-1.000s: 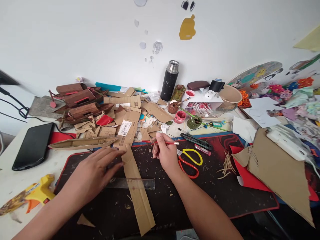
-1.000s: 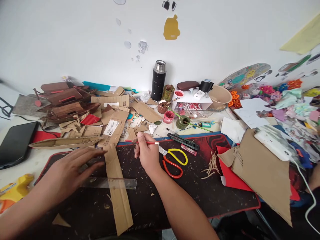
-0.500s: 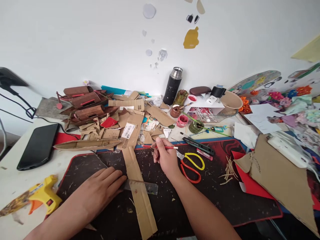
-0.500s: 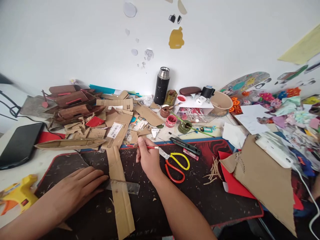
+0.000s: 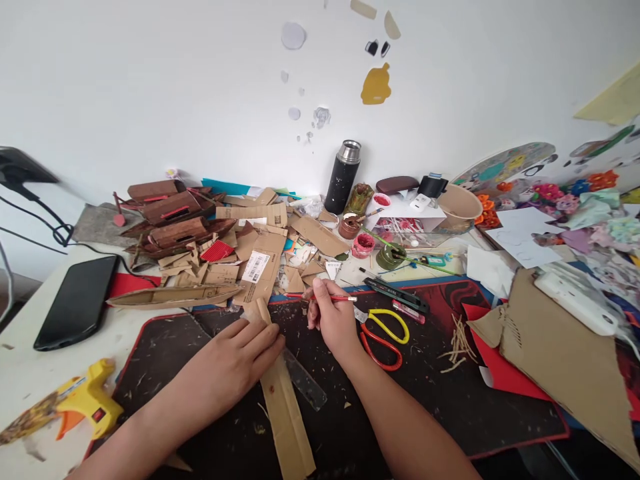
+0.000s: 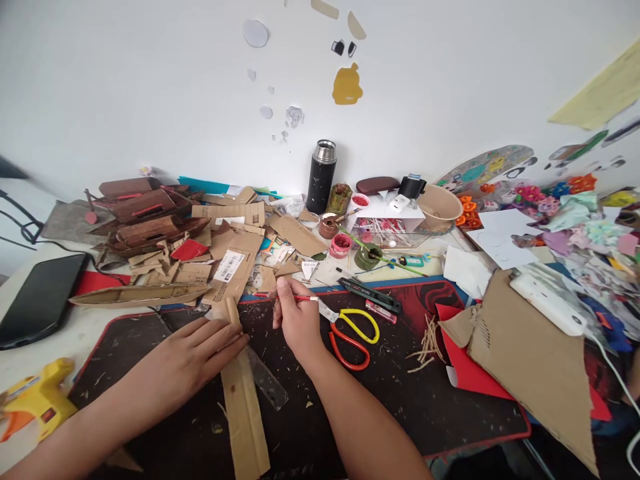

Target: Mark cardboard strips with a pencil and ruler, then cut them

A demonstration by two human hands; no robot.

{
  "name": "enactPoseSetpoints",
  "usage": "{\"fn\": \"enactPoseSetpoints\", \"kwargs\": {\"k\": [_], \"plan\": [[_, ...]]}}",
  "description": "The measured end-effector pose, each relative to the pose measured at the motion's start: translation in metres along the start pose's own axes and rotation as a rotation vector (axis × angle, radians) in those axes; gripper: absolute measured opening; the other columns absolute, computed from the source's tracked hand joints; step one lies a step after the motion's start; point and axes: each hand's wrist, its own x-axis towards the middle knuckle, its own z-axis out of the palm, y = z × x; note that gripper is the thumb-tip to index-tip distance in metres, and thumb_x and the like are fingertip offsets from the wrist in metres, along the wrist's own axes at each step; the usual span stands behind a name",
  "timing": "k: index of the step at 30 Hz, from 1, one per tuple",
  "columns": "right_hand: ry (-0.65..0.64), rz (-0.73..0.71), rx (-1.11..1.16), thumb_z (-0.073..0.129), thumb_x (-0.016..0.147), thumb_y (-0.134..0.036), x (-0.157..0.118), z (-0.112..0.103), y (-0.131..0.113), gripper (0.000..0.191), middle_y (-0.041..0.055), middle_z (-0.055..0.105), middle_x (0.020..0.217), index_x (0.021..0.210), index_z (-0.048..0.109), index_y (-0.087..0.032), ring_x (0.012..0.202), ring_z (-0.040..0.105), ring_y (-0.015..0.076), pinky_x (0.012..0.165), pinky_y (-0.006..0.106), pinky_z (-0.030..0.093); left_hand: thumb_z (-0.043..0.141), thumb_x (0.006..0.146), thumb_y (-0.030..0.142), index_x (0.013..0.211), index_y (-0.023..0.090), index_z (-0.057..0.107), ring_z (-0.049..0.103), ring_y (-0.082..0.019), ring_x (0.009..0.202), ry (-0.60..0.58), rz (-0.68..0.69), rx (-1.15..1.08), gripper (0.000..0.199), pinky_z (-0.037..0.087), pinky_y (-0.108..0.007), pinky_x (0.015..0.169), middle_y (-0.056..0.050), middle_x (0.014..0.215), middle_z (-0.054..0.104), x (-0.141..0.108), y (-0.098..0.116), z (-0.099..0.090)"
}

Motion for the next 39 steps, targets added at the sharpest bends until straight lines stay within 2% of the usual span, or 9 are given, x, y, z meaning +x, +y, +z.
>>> {"fn": "enactPoseSetpoints", "kwargs": {"k": [5,10,15,21,30,35,39], "plan": [[-0.032,0.040,0.014,0.072,0.087,-0.090,-0.004,0.002,-0.001,0.070,-0.0076,0.050,0.048,0.079,0.067,-0.021,0.038,0.048,0.0101,0.039,0.021,0.034,0.049,0.102,0.002,0.137,0.016,0.073,0.074,-0.028,0.114,-0.029,-0.020,-0.030,0.045,0.056,-0.041,0.098,-0.011,0.128,0.081,-0.004,-0.007,0.012],[-0.053,0.043,0.024,0.072,0.089,-0.089,-0.007,0.003,-0.001,0.069,-0.0080,0.049,0.049,0.079,0.068,-0.021,0.039,0.047,0.0095,0.040,0.021,0.037,0.048,0.104,0.006,0.136,0.022,0.075,0.074,-0.027,0.120,-0.012,-0.099,-0.140,0.045,0.056,-0.041,0.102,-0.009,0.135,0.080,-0.017,-0.008,0.013],[-0.057,0.038,0.027,0.072,0.090,-0.088,-0.007,0.004,0.002,0.069,-0.0074,0.050,0.050,0.079,0.069,-0.020,0.039,0.046,0.0097,0.040,0.022,0.038,0.050,0.112,0.019,0.142,0.024,0.074,0.072,-0.027,0.128,0.112,-0.232,-0.117,0.040,0.054,-0.043,0.111,-0.009,0.143,0.079,-0.028,0.001,0.019],[-0.076,0.060,-0.015,0.070,0.089,-0.090,-0.008,0.005,0.000,0.070,-0.0070,0.050,0.051,0.078,0.067,-0.021,0.039,0.047,0.0101,0.039,0.022,0.039,0.046,0.118,0.041,0.152,0.023,0.070,0.070,-0.030,0.139,0.090,-0.268,-0.075,0.045,0.054,-0.046,0.115,-0.010,0.155,0.074,-0.041,0.012,0.035],[-0.083,0.071,-0.044,0.069,0.091,-0.088,-0.008,0.006,0.000,0.068,-0.0070,0.050,0.050,0.079,0.067,-0.021,0.038,0.048,0.0105,0.040,0.022,0.038,0.046,0.118,0.045,0.155,0.023,0.068,0.072,-0.030,0.135,0.130,-0.332,-0.088,0.048,0.055,-0.043,0.112,-0.013,0.152,0.075,-0.048,0.020,0.041],[-0.095,0.077,-0.047,0.070,0.090,-0.087,-0.008,0.006,0.001,0.066,-0.0072,0.051,0.051,0.079,0.067,-0.022,0.038,0.048,0.0105,0.040,0.022,0.038,0.046,0.118,0.043,0.154,0.019,0.068,0.072,-0.032,0.135,0.113,-0.318,-0.043,0.048,0.054,-0.046,0.112,-0.015,0.155,0.073,-0.048,0.021,0.041],[-0.101,0.078,-0.053,0.070,0.092,-0.085,-0.009,0.006,0.000,0.064,-0.0072,0.051,0.050,0.079,0.067,-0.022,0.039,0.048,0.0106,0.040,0.022,0.038,0.048,0.117,0.042,0.154,0.021,0.068,0.071,-0.033,0.137,0.099,-0.350,-0.062,0.047,0.055,-0.046,0.113,-0.016,0.158,0.070,-0.050,0.024,0.043]]}}
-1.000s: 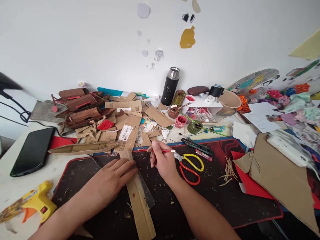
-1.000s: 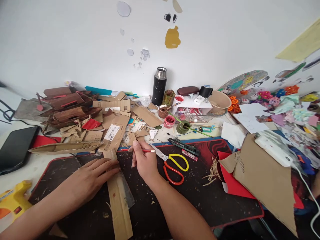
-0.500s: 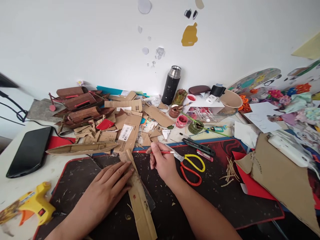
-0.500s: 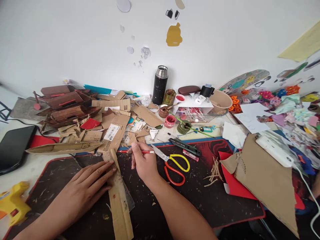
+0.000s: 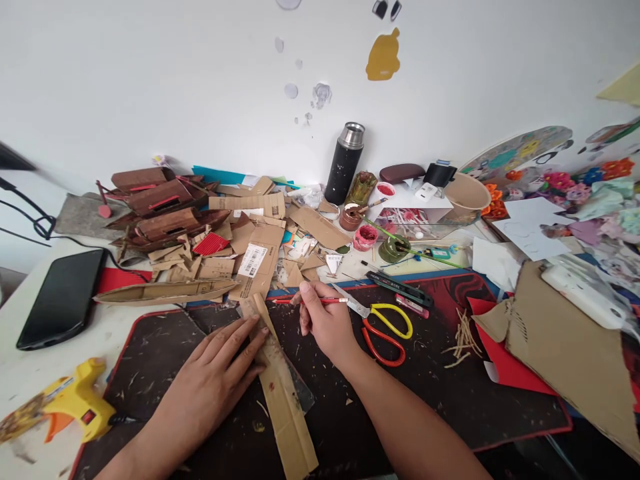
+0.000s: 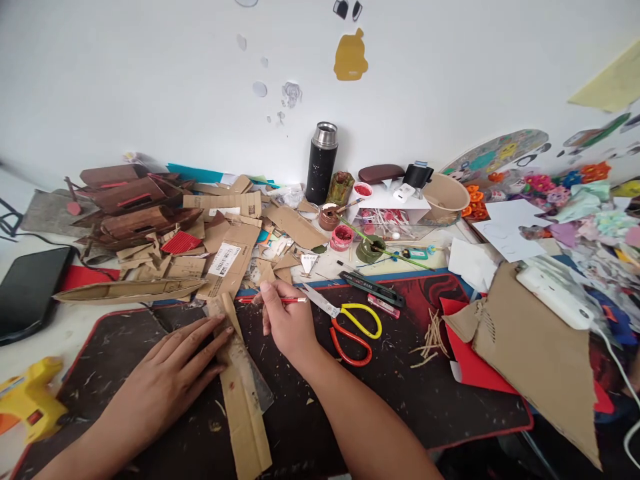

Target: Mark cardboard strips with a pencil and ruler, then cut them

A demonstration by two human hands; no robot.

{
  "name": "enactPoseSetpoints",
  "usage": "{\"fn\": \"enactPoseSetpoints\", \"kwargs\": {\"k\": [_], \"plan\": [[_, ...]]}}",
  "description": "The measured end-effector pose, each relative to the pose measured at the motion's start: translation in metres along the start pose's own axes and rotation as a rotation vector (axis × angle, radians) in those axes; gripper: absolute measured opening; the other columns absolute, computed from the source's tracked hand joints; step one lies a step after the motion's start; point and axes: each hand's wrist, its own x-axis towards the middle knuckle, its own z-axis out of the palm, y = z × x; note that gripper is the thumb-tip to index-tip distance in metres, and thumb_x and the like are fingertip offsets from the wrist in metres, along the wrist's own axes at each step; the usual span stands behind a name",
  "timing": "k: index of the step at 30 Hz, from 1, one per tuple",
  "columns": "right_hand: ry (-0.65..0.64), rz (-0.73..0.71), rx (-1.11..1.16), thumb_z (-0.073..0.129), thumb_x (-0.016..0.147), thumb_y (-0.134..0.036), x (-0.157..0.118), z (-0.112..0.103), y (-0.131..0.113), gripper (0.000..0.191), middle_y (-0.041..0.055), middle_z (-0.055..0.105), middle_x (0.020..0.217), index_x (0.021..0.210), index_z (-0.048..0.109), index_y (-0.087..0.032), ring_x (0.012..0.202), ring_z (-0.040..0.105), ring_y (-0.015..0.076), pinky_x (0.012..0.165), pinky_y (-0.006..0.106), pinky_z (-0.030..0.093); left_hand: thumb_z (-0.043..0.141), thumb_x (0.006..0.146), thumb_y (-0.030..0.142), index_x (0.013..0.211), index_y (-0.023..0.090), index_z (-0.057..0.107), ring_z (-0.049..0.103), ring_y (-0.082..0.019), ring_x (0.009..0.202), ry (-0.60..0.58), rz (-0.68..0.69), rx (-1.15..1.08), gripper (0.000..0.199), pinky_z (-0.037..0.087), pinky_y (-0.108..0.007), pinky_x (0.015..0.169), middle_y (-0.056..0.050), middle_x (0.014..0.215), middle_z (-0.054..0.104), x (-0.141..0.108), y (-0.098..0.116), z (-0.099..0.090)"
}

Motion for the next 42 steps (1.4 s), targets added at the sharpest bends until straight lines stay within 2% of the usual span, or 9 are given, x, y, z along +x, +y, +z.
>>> {"fn": "enactPoseSetpoints", "kwargs": {"k": [7,12,17,23,36,42], "plan": [[-0.014,-0.017,-0.022,0.069,0.095,-0.082,-0.0014,0.0004,-0.0015,0.062,-0.0071,0.051,0.050,0.078,0.066,-0.023,0.040,0.048,0.0108,0.041,0.022,0.039,0.044,0.118,0.042,0.160,0.022,0.063,0.069,-0.033,0.139,0.001,-0.029,0.006,0.051,0.057,-0.046,0.111,-0.016,0.159,0.070,-0.0001,0.0045,0.0013],[-0.022,-0.036,-0.053,0.067,0.097,-0.082,-0.0027,0.0006,-0.0008,0.062,-0.0066,0.052,0.050,0.079,0.067,-0.023,0.040,0.048,0.0110,0.041,0.022,0.038,0.049,0.116,0.040,0.163,0.023,0.060,0.064,-0.035,0.146,-0.020,-0.044,0.005,0.052,0.054,-0.049,0.117,-0.015,0.159,0.069,0.0015,0.0047,-0.0002],[-0.031,-0.048,-0.056,0.066,0.098,-0.082,-0.0038,-0.0004,0.0007,0.062,-0.0064,0.053,0.051,0.080,0.068,-0.022,0.040,0.049,0.0111,0.042,0.023,0.039,0.051,0.115,0.040,0.164,0.018,0.056,0.060,-0.038,0.151,-0.036,-0.029,0.011,0.055,0.052,-0.052,0.119,-0.018,0.162,0.066,0.0027,0.0051,-0.0023],[-0.030,-0.066,-0.086,0.064,0.100,-0.080,-0.0049,-0.0005,-0.0025,0.062,-0.0058,0.054,0.051,0.080,0.070,-0.022,0.041,0.051,0.0114,0.043,0.023,0.039,0.053,0.115,0.043,0.172,0.013,0.043,0.060,-0.038,0.150,-0.038,-0.039,-0.023,0.065,0.052,-0.051,0.119,-0.019,0.163,0.065,0.0043,0.0052,-0.0051],[-0.066,-0.087,-0.144,0.062,0.102,-0.080,-0.0046,-0.0014,0.0015,0.061,-0.0063,0.053,0.053,0.084,0.069,-0.022,0.043,0.052,0.0116,0.045,0.025,0.041,0.048,0.117,0.043,0.173,0.012,0.042,0.058,-0.038,0.153,-0.033,-0.015,0.014,0.064,0.052,-0.052,0.118,-0.019,0.168,0.061,0.0054,0.0045,-0.0038],[-0.073,-0.110,-0.165,0.060,0.105,-0.078,-0.0046,-0.0027,0.0016,0.060,-0.0061,0.054,0.053,0.084,0.068,-0.022,0.043,0.053,0.0122,0.046,0.025,0.042,0.056,0.114,0.039,0.167,0.010,0.049,0.058,-0.041,0.151,-0.027,-0.014,0.008,0.061,0.053,-0.053,0.118,-0.023,0.166,0.060,0.0055,0.0040,-0.0056]]}}
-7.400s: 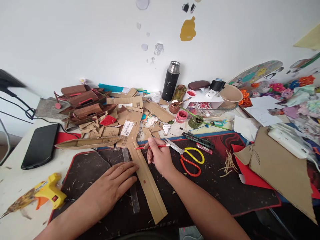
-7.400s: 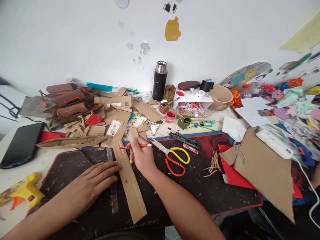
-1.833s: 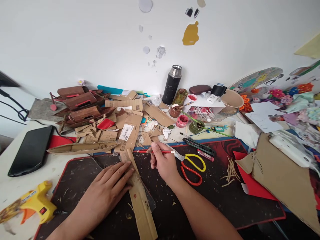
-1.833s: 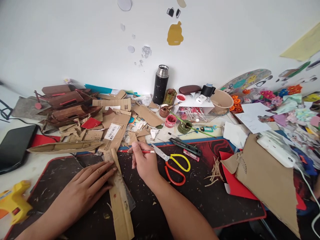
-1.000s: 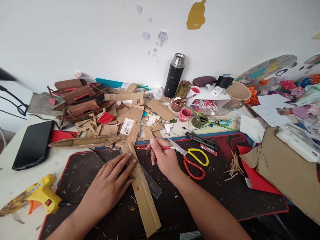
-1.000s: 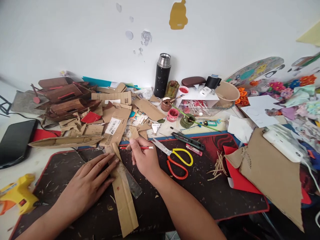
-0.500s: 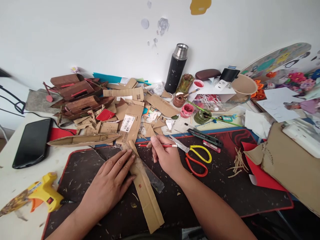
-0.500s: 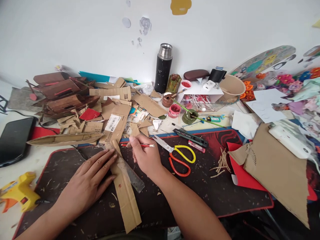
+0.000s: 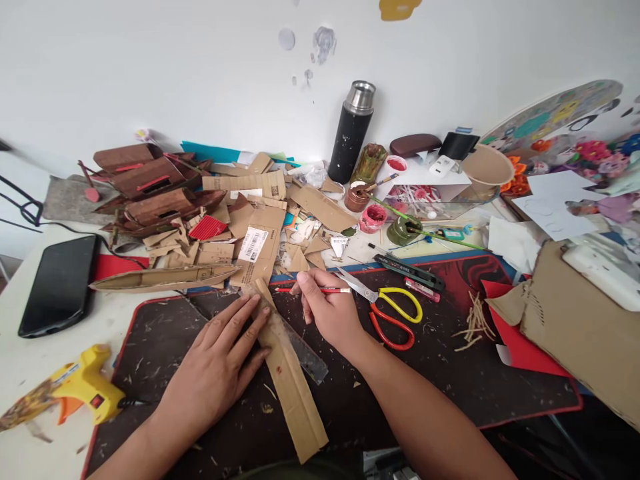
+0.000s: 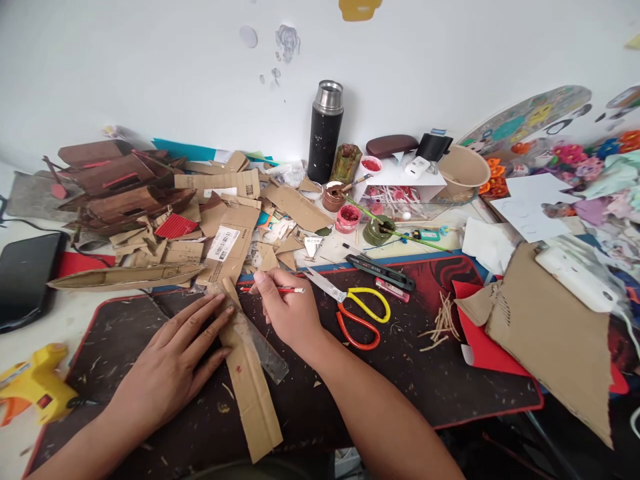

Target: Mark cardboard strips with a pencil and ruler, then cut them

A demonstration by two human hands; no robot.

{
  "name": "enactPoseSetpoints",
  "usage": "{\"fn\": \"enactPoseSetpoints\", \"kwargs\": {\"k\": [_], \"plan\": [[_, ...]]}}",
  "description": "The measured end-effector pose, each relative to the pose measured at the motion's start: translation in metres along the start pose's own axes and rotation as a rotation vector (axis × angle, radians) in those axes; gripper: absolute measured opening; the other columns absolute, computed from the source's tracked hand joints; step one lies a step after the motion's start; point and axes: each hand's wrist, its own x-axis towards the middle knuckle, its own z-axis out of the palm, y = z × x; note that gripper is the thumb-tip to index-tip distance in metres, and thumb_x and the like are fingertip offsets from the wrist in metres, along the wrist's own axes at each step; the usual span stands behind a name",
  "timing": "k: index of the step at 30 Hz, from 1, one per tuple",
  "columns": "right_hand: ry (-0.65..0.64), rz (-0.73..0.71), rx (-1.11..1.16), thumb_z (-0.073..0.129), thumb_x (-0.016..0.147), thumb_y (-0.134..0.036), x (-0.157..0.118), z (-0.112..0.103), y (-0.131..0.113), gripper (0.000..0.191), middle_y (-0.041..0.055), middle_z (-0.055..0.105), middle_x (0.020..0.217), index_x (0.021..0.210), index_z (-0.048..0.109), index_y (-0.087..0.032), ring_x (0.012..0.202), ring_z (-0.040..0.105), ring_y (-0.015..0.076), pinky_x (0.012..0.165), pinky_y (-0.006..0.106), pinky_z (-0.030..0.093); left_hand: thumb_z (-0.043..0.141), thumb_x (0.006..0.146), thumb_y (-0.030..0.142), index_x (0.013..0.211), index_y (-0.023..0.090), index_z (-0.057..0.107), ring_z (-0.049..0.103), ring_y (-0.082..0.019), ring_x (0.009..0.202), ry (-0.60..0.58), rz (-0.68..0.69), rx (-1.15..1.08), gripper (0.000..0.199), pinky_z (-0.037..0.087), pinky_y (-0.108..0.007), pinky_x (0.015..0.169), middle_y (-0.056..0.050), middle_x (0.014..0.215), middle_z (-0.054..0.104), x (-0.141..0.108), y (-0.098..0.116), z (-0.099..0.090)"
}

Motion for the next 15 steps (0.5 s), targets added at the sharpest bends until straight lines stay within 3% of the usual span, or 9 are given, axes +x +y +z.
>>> {"fn": "enactPoseSetpoints", "kwargs": {"k": [15], "plan": [[-0.006,-0.040,-0.035,0.059,0.109,-0.073,-0.0019,-0.0002,0.0019,0.056,-0.0062,0.053,0.053,0.086,0.069,-0.022,0.045,0.053,0.0131,0.050,0.027,0.042,0.056,0.114,0.036,0.161,0.014,0.054,0.060,-0.040,0.148,0.000,-0.012,-0.018,0.052,0.056,-0.054,0.116,-0.022,0.161,0.063,0.0009,0.0002,-0.0022]]}}
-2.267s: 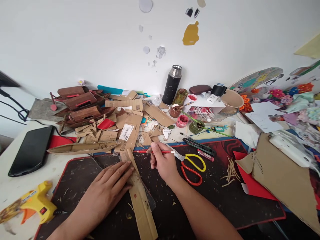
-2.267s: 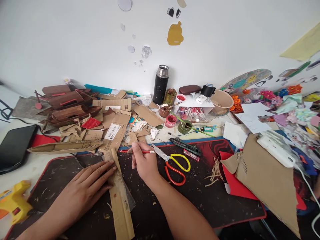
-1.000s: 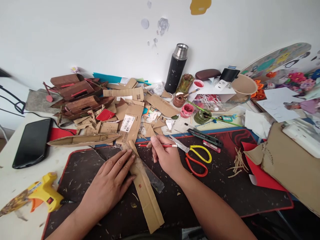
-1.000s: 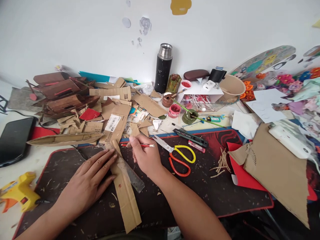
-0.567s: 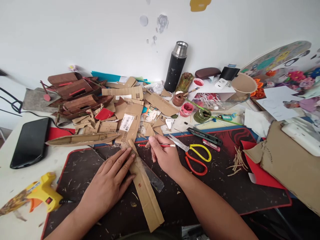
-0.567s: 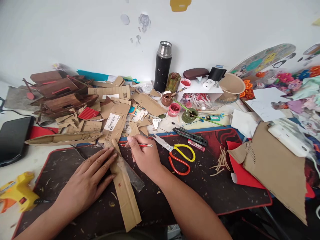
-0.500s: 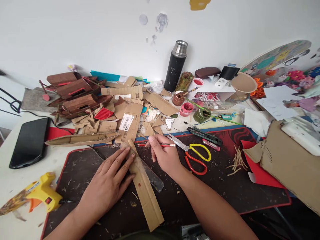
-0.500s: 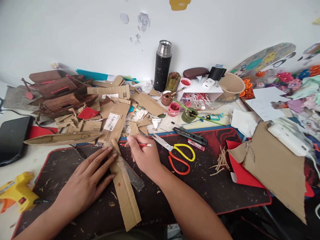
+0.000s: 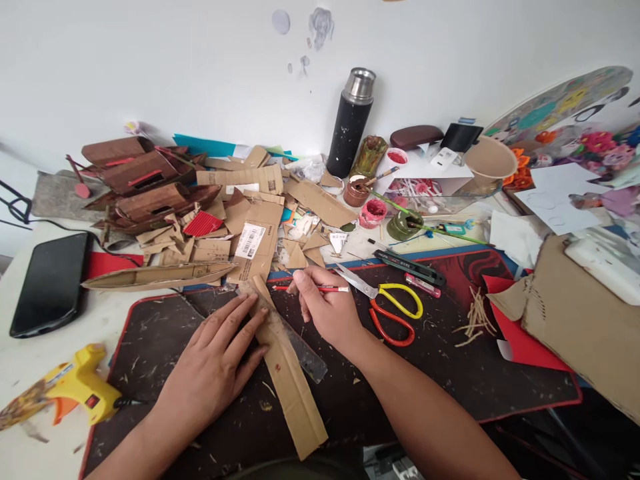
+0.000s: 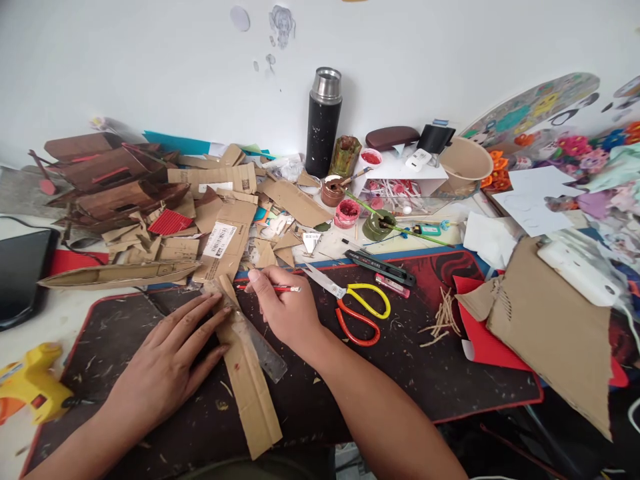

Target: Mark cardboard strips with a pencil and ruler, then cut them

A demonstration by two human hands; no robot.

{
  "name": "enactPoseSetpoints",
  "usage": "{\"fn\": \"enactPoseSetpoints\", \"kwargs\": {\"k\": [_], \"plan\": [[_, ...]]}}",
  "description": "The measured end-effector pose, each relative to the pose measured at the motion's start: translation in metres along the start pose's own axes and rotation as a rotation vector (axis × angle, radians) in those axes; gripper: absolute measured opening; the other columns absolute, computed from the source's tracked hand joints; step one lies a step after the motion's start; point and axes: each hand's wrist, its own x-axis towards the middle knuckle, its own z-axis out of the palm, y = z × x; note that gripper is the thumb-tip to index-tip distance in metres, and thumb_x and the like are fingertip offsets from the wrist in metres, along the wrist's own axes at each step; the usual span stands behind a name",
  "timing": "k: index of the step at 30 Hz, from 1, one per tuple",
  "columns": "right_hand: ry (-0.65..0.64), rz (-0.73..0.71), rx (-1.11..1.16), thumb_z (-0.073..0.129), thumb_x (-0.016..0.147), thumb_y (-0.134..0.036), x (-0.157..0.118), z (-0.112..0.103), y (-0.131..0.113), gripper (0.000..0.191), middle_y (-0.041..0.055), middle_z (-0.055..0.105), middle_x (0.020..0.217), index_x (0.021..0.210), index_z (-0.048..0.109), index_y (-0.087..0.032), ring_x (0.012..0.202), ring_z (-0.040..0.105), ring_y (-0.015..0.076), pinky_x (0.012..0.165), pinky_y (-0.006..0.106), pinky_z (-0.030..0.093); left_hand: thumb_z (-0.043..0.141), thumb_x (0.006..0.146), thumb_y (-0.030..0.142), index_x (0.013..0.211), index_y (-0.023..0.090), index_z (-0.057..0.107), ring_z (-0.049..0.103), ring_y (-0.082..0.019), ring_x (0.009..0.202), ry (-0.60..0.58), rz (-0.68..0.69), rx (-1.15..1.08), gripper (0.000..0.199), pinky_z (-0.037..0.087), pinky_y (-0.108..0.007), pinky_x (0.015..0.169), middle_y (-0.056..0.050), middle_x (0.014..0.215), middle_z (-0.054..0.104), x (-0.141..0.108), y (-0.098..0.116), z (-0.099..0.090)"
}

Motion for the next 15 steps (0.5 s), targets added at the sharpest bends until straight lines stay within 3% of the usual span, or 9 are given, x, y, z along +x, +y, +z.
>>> {"fn": "enactPoseSetpoints", "kwargs": {"k": [8,15], "plan": [[-0.016,-0.029,-0.092,0.055,0.112,-0.067,-0.0026,-0.0002,-0.0043,0.054,-0.0051,0.054,0.054,0.086,0.070,-0.023,0.051,0.055,0.0149,0.055,0.028,0.044,0.060,0.112,0.033,0.154,0.012,0.059,0.061,-0.041,0.146,-0.003,-0.004,-0.028,0.047,0.056,-0.055,0.116,-0.023,0.158,0.064,0.0004,0.0004,-0.0023],[-0.046,-0.045,-0.143,0.054,0.114,-0.063,-0.0058,0.0002,-0.0041,0.050,-0.0045,0.054,0.054,0.088,0.071,-0.024,0.056,0.061,0.0169,0.057,0.028,0.045,0.058,0.113,0.034,0.160,0.015,0.056,0.062,-0.040,0.145,-0.016,-0.010,-0.012,0.051,0.056,-0.054,0.115,-0.022,0.161,0.063,0.0003,-0.0003,-0.0032]]}}
